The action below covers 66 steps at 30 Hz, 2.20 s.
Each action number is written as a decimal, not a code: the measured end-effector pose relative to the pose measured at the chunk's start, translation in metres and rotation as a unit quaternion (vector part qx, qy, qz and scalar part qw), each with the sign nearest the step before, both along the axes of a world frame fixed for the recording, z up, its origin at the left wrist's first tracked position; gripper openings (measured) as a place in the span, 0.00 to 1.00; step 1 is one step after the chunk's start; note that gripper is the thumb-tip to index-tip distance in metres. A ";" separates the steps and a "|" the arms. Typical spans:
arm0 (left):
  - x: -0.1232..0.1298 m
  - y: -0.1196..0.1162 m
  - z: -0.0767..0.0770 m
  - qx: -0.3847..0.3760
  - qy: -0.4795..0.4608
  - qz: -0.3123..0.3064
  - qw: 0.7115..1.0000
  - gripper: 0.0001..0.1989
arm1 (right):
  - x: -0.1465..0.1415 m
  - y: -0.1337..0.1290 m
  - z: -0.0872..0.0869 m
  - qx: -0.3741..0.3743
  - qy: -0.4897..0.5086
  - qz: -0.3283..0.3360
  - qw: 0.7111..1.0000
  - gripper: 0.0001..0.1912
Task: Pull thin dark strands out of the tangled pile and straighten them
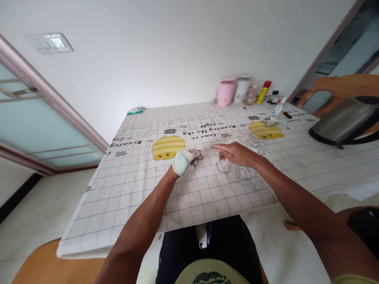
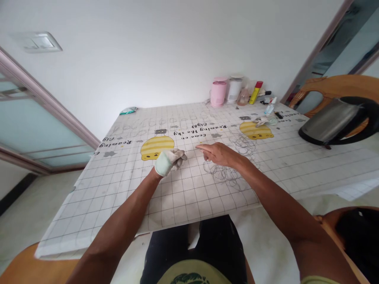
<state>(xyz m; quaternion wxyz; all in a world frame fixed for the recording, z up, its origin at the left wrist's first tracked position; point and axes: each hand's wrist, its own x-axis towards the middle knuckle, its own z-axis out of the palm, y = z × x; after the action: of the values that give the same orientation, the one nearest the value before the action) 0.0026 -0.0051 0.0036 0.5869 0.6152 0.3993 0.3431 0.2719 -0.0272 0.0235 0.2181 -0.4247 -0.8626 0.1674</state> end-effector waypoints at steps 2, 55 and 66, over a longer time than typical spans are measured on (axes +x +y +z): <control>0.000 0.001 -0.002 -0.001 -0.005 0.004 1.000 0.16 | 0.002 0.001 -0.004 -0.005 0.006 0.003 1.000 0.22; 0.010 0.015 -0.033 0.148 0.194 0.094 0.965 0.08 | -0.061 0.020 -0.049 0.047 0.039 -0.067 0.996 0.20; 0.020 0.009 -0.027 0.045 0.173 0.169 0.969 0.13 | -0.066 0.019 -0.042 0.015 0.131 -0.106 0.986 0.22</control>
<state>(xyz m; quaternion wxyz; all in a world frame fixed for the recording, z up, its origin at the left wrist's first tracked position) 0.0222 0.0035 -0.0236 0.4138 0.6146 0.5770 0.3436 0.2057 -0.0083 -0.0182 0.3519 -0.4848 -0.7792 0.1844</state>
